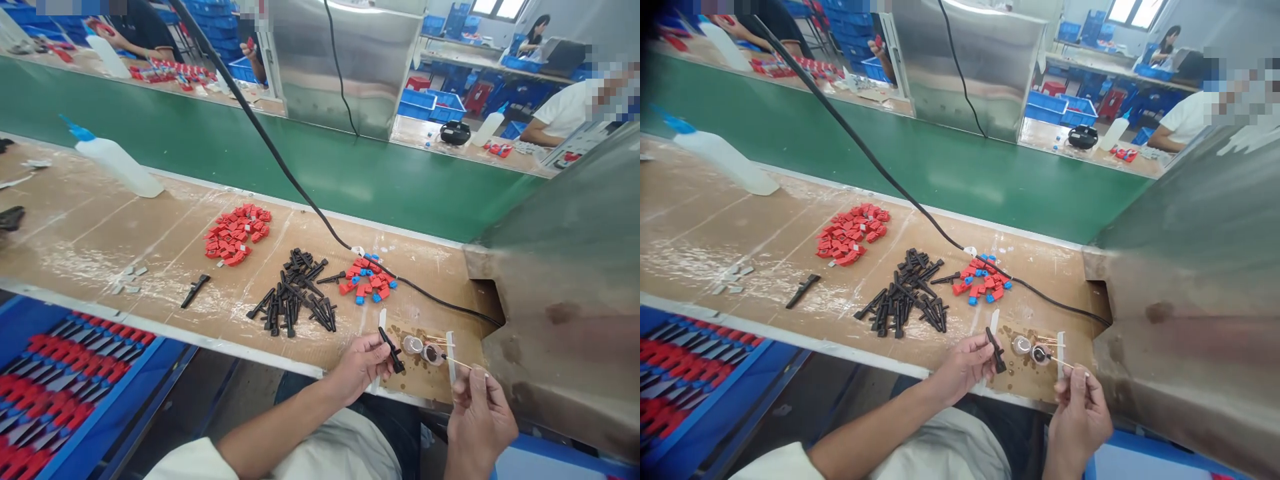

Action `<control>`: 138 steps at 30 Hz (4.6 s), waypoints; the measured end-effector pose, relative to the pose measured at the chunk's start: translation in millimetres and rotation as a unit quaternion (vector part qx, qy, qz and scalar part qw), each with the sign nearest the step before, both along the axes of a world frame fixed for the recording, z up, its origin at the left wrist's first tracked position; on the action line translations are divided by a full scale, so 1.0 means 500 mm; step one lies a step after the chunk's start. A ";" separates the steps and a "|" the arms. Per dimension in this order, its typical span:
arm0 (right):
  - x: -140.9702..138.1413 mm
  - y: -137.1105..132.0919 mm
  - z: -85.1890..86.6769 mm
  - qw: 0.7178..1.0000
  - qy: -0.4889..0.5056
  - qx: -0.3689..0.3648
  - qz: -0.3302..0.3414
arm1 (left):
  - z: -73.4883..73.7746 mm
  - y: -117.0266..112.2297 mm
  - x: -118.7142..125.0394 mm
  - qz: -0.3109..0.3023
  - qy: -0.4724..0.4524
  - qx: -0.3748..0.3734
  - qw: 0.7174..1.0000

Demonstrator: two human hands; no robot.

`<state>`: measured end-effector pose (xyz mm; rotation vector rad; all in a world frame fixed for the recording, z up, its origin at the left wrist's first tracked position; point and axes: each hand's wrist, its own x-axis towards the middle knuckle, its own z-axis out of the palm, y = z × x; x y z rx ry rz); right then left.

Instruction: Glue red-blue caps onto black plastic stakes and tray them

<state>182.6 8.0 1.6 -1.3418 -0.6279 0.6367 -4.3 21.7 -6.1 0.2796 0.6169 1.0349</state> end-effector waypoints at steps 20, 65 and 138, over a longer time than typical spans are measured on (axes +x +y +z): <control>-0.061 -0.090 0.089 0.959 -0.219 0.092 0.155 | 0.026 -0.008 0.008 -0.047 -0.006 0.031 0.998; -0.040 -0.082 0.071 0.788 -0.547 0.139 0.245 | 0.024 -0.008 -0.027 -0.066 0.093 0.130 0.985; -0.011 -0.023 0.035 0.865 -0.501 0.023 0.015 | 0.030 0.000 -0.041 0.059 0.246 0.038 0.967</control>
